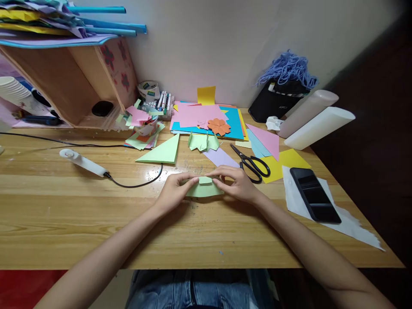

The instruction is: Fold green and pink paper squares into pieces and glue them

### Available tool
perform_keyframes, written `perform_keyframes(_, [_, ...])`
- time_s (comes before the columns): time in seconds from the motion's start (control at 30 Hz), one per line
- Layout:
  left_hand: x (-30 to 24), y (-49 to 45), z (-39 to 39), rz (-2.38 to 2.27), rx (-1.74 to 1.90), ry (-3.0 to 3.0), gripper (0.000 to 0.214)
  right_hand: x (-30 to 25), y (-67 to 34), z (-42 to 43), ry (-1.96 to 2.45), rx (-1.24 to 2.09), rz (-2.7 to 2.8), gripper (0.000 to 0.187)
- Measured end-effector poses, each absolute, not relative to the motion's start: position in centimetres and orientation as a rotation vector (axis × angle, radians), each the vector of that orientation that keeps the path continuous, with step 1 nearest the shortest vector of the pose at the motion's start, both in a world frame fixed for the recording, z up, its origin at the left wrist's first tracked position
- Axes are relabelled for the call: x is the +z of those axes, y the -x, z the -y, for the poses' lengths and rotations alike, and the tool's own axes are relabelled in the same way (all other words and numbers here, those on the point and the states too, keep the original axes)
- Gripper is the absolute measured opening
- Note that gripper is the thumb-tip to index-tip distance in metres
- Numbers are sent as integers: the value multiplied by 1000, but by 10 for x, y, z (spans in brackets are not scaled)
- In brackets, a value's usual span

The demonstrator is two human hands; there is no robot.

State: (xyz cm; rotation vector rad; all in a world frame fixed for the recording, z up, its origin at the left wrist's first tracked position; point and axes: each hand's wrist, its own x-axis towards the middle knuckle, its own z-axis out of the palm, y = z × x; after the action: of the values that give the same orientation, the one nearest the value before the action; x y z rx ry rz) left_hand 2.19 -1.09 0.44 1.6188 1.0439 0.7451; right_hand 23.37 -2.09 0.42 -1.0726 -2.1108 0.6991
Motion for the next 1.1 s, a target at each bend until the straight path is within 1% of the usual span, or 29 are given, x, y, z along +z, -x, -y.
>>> perform_keyframes(0.1, [3, -22, 7, -1058, 680, -1539, 30, 0, -232, 20, 1091, 666, 2130, 20])
perform_keyframes(0.3, [3, -23, 7, -1028, 637, -1541, 28, -3, -226, 24, 1077, 457, 2162, 16])
perform_keyframes(0.5, [-1, -24, 6, -1053, 659, -1493, 29, -6, -219, 28, 1114, 445, 2125, 18])
perform_keyframes(0.73, [-2, -23, 5, -1107, 629, -1476, 30, -3, -211, 32, 1203, 620, 2004, 18])
perform_keyframes(0.9, [1, -24, 7, -1143, 626, -1510, 32, 0, -210, 32, 1251, 771, 1976, 28])
perform_keyframes(1.1, [-1, -25, 10, -1148, 640, -1597, 28, 0, -206, 31, 1248, 941, 1942, 21])
